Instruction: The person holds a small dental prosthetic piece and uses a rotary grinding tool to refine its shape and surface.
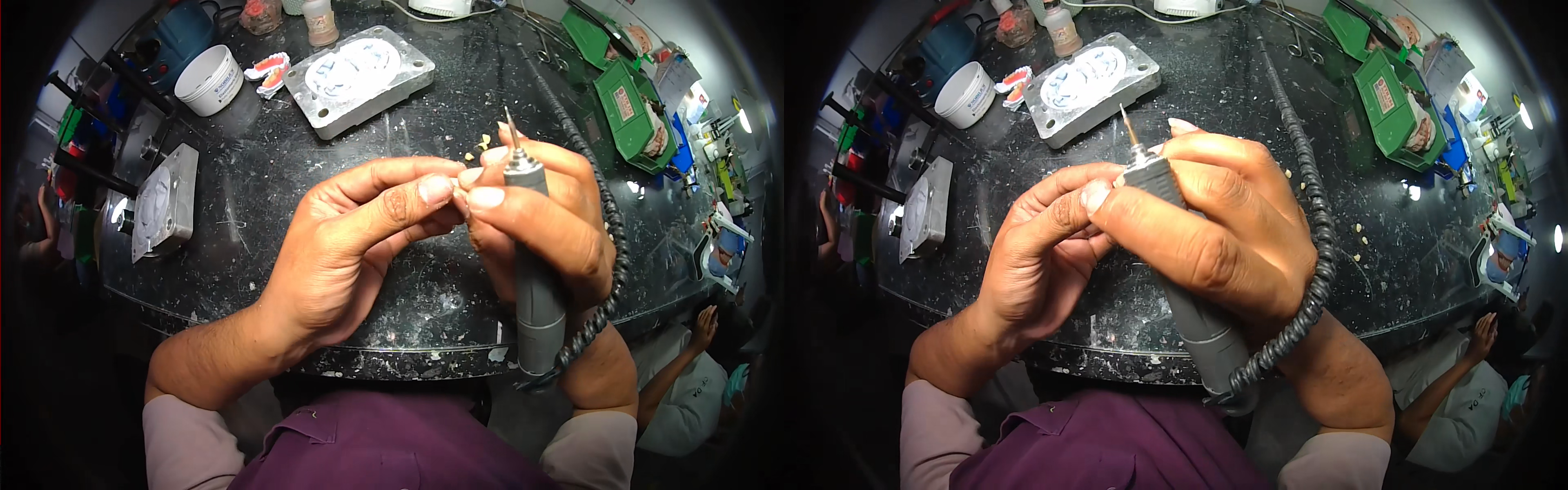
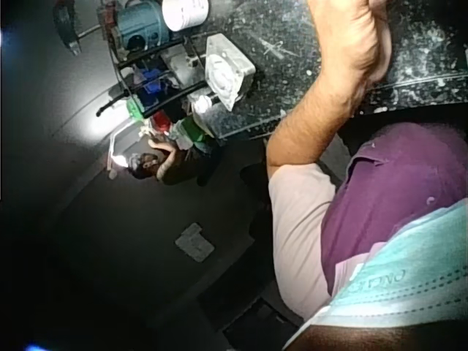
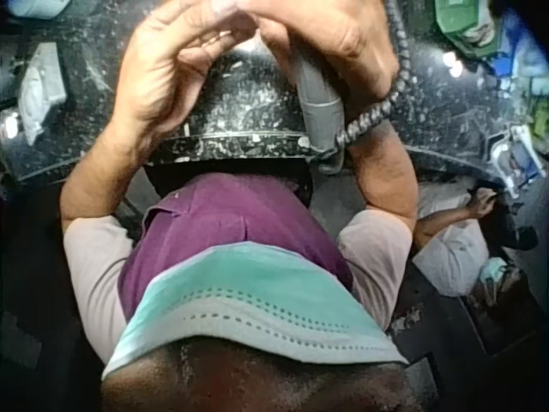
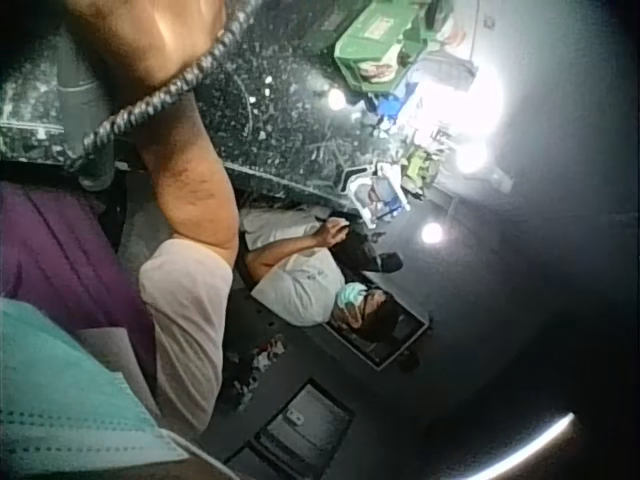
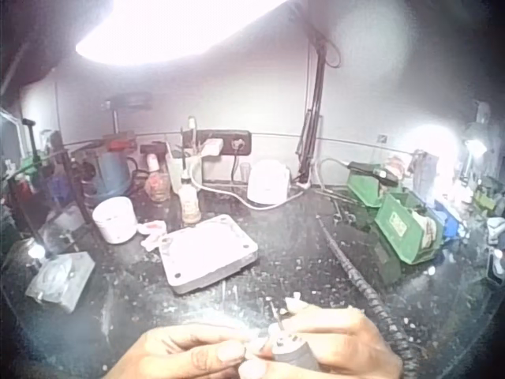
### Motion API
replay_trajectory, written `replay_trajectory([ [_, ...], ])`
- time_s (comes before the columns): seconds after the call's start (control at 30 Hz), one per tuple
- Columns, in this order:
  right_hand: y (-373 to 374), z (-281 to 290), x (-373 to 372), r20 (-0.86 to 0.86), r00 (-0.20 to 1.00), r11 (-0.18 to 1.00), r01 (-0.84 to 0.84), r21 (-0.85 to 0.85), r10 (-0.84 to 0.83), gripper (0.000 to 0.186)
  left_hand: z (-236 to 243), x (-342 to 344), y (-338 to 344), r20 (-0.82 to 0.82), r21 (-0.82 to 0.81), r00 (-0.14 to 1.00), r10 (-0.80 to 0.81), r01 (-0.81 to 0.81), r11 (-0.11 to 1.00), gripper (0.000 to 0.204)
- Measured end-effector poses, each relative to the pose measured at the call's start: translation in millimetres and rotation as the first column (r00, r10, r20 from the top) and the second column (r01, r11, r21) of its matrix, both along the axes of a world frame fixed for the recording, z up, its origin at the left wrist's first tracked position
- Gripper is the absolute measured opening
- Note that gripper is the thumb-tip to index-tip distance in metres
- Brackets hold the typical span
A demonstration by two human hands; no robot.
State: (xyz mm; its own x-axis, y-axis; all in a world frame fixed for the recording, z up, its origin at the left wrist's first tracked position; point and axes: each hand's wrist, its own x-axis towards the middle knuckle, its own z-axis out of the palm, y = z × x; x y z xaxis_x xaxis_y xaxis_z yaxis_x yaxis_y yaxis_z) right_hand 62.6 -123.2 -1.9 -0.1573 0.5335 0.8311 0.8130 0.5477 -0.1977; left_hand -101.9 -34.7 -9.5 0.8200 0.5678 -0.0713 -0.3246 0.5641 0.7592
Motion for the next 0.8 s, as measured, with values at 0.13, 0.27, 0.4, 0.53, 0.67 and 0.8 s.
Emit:
replay_trajectory([
  [0.13,-1.6,-2.1,-0.7,0.029,1.0,0.999,0.005,-0.051,-0.004,0.028,1.3,-2.4,1.5,0.07,-0.073,0.998,-0.006,0.011,0.997,0.026],
  [0.27,-6.6,-0.7,-0.9,0.01,1.0,0.998,0.01,-0.06,-0.01,0.03,6.3,-2.1,4.4,0.096,0.017,0.995,-0.015,0.013,1.0,0.025],
  [0.4,-5.4,-0.8,-4.6,-0.013,0.999,0.996,0.031,-0.08,-0.032,0.029,3.8,-2.2,2.9,0.067,0.068,0.996,0.051,-0.055,0.996,0.025],
  [0.53,-2.9,-0.5,0.2,-0.052,0.998,0.997,-0.028,-0.065,0.025,0.029,5.7,-3.7,5.2,0.044,0.133,0.998,0.042,-0.047,0.99,0.026],
  [0.67,-6.7,2.5,1.1,-0.148,0.984,0.989,-0.112,-0.095,0.098,0.035,9.4,-4.0,5.1,0.024,0.077,1.0,-0.009,0.007,0.997,0.026],
  [0.8,-25.1,19.5,-3.0,-0.293,0.955,0.953,-0.13,-0.275,0.046,0.044,-0.9,-7.5,7.6,0.073,-0.01,0.996,-0.057,0.058,0.998,0.022],
])
